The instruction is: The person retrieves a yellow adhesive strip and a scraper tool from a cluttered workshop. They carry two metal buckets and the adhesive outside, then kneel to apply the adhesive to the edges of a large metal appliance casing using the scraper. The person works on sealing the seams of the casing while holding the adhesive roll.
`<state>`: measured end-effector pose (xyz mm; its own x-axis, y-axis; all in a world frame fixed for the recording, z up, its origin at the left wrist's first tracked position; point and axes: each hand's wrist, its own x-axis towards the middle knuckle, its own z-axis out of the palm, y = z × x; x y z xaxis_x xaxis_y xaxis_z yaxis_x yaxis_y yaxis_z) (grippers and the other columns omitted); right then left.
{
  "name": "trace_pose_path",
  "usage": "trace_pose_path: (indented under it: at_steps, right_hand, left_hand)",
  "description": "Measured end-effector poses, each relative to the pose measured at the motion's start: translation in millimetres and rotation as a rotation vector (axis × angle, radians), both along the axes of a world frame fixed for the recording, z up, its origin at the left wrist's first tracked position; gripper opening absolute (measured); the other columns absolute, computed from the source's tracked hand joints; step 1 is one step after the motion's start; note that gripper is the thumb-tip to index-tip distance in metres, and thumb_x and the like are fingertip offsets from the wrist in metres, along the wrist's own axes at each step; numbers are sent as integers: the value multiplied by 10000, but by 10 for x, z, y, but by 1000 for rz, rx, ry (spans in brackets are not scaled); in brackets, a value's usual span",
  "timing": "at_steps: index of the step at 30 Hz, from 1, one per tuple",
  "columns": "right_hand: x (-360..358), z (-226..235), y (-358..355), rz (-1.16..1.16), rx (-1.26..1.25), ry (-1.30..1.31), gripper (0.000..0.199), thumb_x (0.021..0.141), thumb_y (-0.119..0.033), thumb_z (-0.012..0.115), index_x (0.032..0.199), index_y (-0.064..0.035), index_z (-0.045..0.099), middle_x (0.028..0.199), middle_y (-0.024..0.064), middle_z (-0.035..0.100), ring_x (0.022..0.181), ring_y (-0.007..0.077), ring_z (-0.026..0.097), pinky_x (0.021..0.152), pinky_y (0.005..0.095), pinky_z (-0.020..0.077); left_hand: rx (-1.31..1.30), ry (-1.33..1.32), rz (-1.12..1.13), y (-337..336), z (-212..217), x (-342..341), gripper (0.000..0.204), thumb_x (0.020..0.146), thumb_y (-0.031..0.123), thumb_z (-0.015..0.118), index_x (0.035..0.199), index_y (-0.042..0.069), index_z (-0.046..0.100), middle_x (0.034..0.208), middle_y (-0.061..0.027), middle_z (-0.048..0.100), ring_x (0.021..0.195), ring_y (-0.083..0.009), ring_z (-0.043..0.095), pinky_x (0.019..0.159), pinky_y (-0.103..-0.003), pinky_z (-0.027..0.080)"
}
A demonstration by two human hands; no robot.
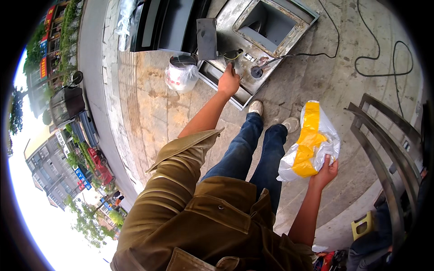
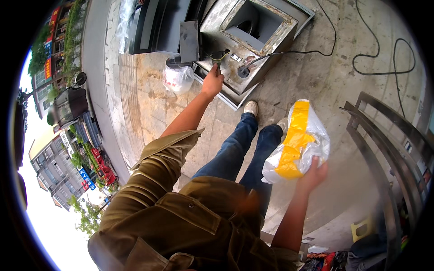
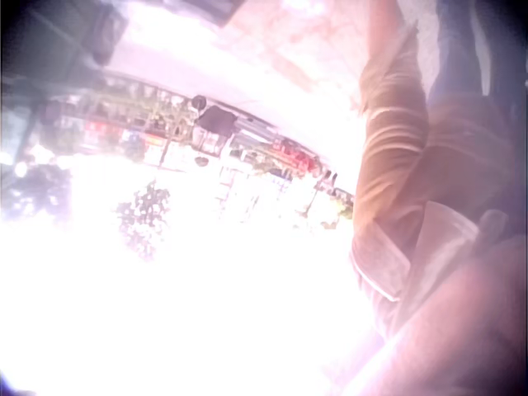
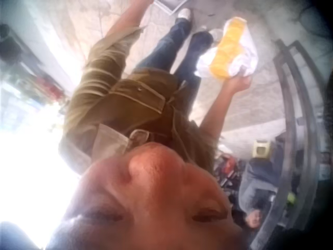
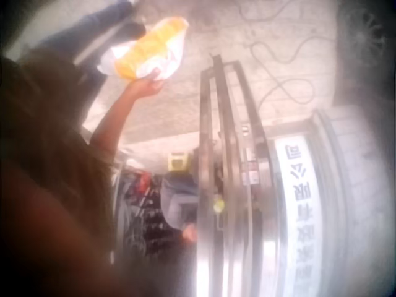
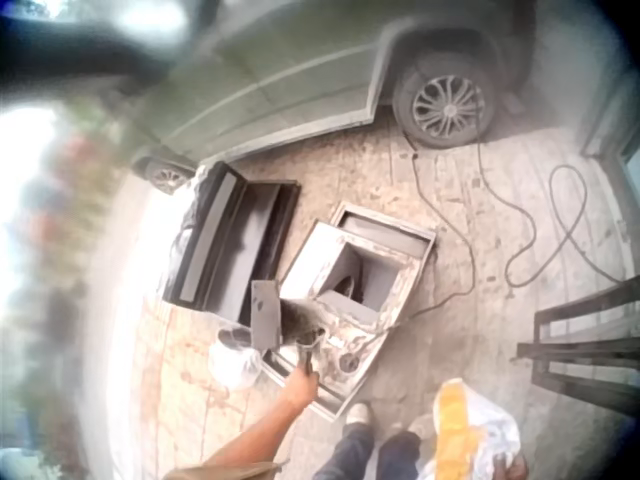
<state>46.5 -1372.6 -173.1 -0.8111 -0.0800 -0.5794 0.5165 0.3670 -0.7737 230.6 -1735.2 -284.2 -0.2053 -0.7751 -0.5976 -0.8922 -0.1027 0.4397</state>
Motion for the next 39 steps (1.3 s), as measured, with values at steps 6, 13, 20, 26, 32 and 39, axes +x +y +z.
trace_pose_path:
  at_steps: [6, 13, 20, 26, 32, 39]
  right_hand:
    - [10, 15, 17, 34, 123, 59, 355, 883, -187, 557, 1138, 60, 537, 1044, 166, 605, 902, 237, 604, 779, 343, 484]
    - [12, -3, -26, 51, 115, 47, 332, 878, -189, 562, 1089, 66, 566, 992, 156, 614, 857, 231, 603, 764, 342, 481]
    - [7, -85, 9, 89, 131, 58, 363, 877, -190, 555, 1136, 64, 549, 1046, 166, 615, 892, 243, 610, 786, 340, 480]
    - [-3, -47, -81, 74, 133, 31, 364, 878, -182, 551, 1150, 59, 543, 1061, 164, 614, 903, 243, 612, 795, 338, 480]
    - [26, -62, -73, 46, 91, 17, 342, 885, -161, 543, 1151, 55, 539, 1057, 158, 613, 903, 227, 613, 790, 326, 481]
    - [37, -79, -53, 46, 92, -12, 336, 886, -147, 543, 1152, 57, 534, 1060, 154, 607, 919, 220, 603, 803, 321, 474]
  left_hand:
    - [73, 101, -42, 473, 471, 184, 574, 852, 127, 536, 1374, -1, 335, 1245, -203, 534, 1120, -297, 537, 936, -342, 402]
    - [-255, 4, -28, -256, 112, -228, 555, 839, 170, 519, 1348, -8, 383, 1046, -184, 631, 889, -284, 628, 762, -356, 479]
    - [156, 238, 157, -248, -347, -3, 557, 819, 54, 513, 1360, 41, 378, 795, -51, 486, 459, -135, 417, 366, -289, 316]
    - [66, 257, 280, -720, -602, -209, 571, 818, 44, 483, 1364, 31, 317, 713, -51, 399, 393, -135, 346, 339, -300, 267]
    - [-14, 341, 364, -754, -877, -285, 597, 827, 58, 478, 1384, 10, 271, 733, -56, 452, 418, -136, 397, 361, -289, 299]
    - [-106, 204, 171, -482, -816, -135, 607, 829, 93, 513, 1398, 26, 311, 864, -117, 569, 495, -159, 480, 448, -300, 385]
